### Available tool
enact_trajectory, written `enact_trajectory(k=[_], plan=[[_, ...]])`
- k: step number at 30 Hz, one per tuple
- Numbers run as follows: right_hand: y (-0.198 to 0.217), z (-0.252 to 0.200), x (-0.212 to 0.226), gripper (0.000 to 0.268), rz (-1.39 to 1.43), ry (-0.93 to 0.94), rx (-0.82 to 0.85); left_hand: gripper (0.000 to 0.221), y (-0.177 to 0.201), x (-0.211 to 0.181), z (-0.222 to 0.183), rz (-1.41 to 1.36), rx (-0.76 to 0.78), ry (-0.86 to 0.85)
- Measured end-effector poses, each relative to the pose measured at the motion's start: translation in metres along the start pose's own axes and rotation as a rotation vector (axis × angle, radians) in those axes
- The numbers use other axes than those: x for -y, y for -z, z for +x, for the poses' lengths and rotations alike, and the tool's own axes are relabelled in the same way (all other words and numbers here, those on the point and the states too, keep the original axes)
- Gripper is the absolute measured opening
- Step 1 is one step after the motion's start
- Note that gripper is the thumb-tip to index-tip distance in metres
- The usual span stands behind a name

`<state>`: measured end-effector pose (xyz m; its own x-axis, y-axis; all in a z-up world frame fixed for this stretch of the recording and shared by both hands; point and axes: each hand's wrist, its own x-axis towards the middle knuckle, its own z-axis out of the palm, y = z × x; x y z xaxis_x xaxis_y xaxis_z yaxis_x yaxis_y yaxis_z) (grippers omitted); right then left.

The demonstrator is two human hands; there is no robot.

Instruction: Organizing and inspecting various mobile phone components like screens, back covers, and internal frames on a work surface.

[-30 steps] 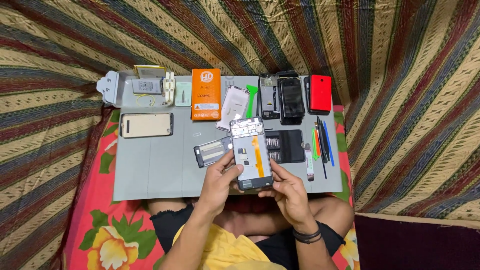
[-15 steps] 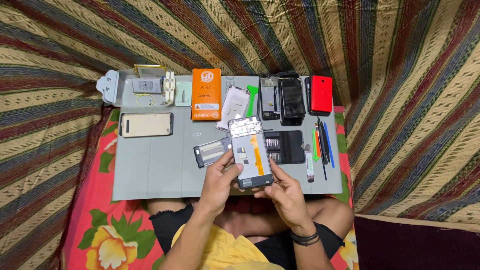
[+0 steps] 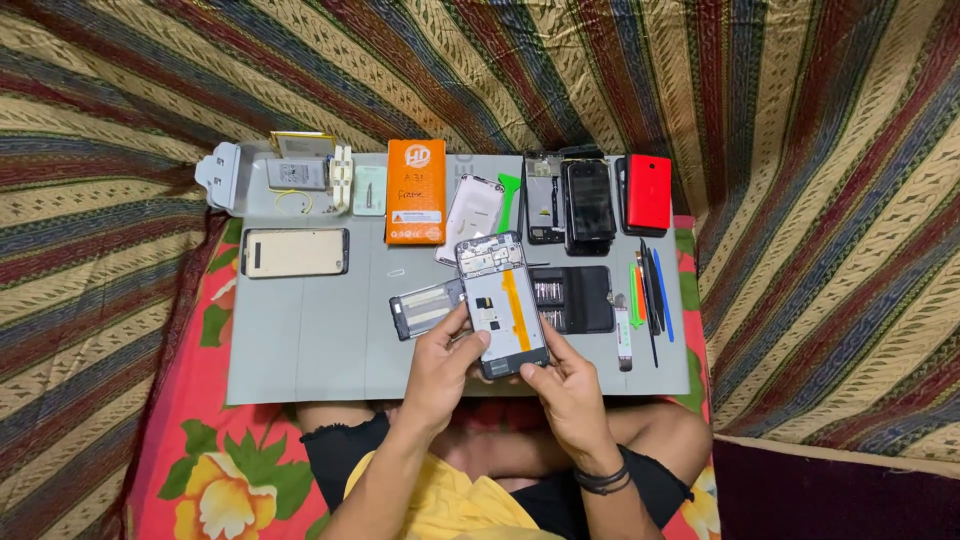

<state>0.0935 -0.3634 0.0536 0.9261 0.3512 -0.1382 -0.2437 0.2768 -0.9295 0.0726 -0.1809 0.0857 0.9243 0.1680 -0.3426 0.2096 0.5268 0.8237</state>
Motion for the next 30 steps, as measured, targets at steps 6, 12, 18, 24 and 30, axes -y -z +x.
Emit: enact_trajectory(k=[6,12,18,24,30], plan=[[-0.009,0.005,0.001,0.066,0.061,0.024,-0.077,0.069,-0.002,-0.006,-0.009,0.222,0.204,-0.178],[-0.007,0.009,-0.005,0.063,0.047,0.035,-0.062,0.064,0.004,0.003,-0.005,0.106,0.205,-0.161],[-0.004,0.009,-0.007,0.059,0.034,-0.009,-0.073,0.064,0.013,0.003,-0.003,0.308,0.186,-0.228],[0.008,0.011,-0.012,0.063,0.126,-0.146,-0.03,0.064,0.021,0.01,0.0,0.375,0.146,-0.183],[0.005,0.012,-0.03,0.062,0.15,-0.2,-0.044,0.062,0.032,0.026,0.004,0.253,0.068,-0.099]])
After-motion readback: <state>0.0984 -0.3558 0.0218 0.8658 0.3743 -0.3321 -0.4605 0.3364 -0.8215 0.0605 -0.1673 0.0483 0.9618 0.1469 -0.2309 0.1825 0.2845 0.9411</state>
